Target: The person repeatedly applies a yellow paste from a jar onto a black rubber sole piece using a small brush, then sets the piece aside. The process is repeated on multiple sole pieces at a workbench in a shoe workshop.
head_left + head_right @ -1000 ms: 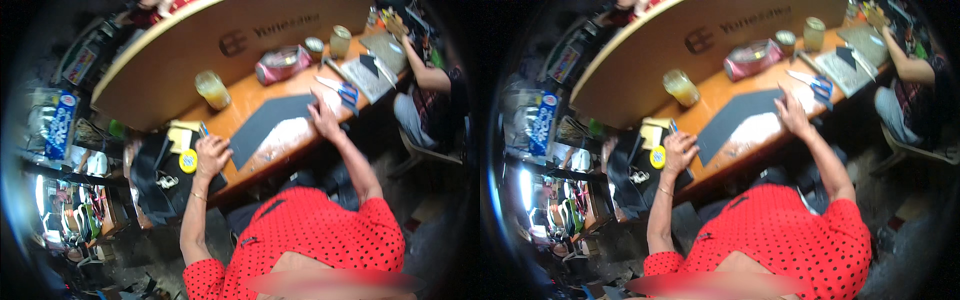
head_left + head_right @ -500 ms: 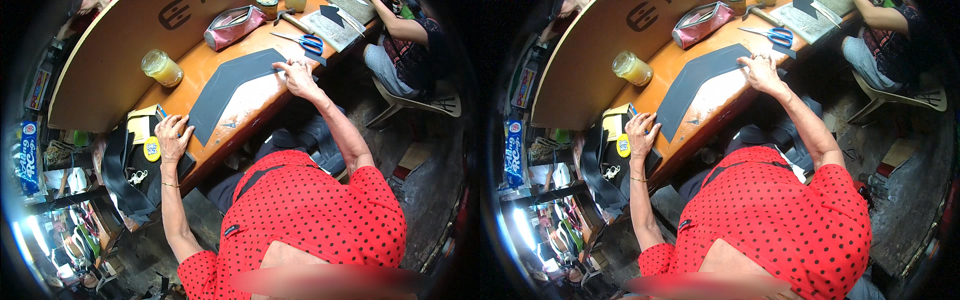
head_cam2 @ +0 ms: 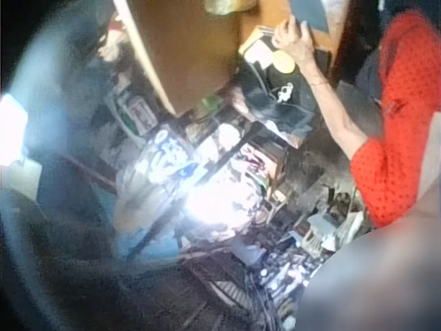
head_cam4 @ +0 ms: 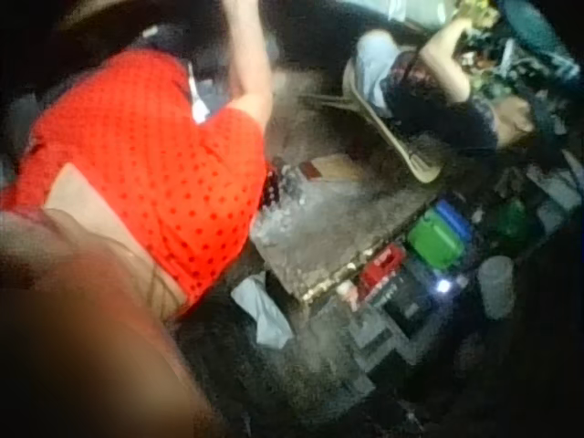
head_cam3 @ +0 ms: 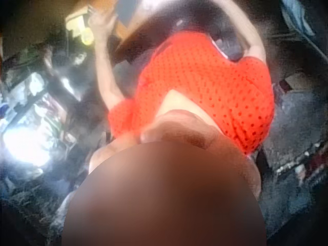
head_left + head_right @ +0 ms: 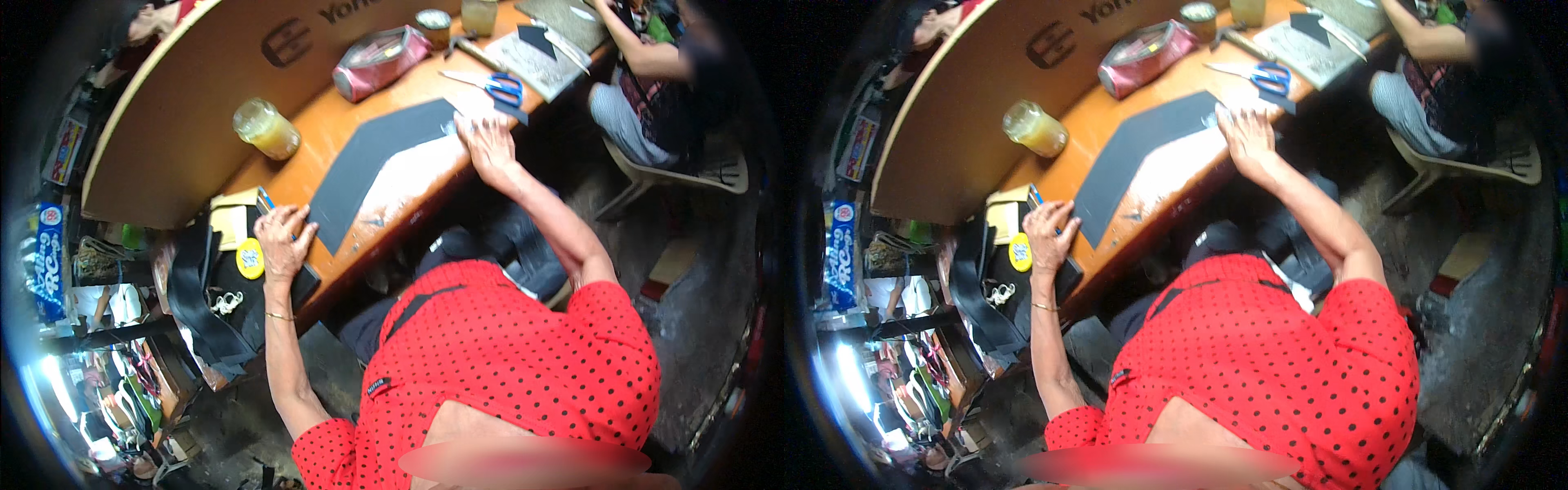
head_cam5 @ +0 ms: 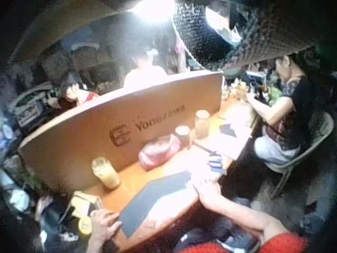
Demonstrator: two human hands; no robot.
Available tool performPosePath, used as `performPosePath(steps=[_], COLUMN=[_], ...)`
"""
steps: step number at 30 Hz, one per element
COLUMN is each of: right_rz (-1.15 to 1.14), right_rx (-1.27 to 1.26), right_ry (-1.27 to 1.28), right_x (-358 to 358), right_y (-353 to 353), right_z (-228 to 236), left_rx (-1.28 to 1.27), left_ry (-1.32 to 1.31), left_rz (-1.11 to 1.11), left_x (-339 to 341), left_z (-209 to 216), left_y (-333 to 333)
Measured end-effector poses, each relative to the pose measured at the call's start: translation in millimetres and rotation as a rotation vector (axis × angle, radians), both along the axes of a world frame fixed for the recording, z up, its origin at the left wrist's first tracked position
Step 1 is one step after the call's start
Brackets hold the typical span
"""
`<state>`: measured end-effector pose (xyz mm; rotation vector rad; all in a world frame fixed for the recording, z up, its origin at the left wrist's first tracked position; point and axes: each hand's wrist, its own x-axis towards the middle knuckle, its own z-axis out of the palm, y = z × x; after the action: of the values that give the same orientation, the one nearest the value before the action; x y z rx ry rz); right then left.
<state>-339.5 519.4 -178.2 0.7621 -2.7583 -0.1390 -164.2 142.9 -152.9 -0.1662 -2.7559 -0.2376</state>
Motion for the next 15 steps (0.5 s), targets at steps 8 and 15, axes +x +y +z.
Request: performPosePath(steps=[8, 15], right_rz=[-0.169, -0.217], right_rx=[0.017, 0.0], right_ry=[-0.165, -0.232], right_x=[17, 11], right_y=[-12, -12], right_z=[19, 20], left_rx=[0.053, 0.07], left_ry=[0.032, 0.012], left_rz=[0.016, 0.033], left_x=[2, 4], left_z=[5, 1], left_y=[5, 3])
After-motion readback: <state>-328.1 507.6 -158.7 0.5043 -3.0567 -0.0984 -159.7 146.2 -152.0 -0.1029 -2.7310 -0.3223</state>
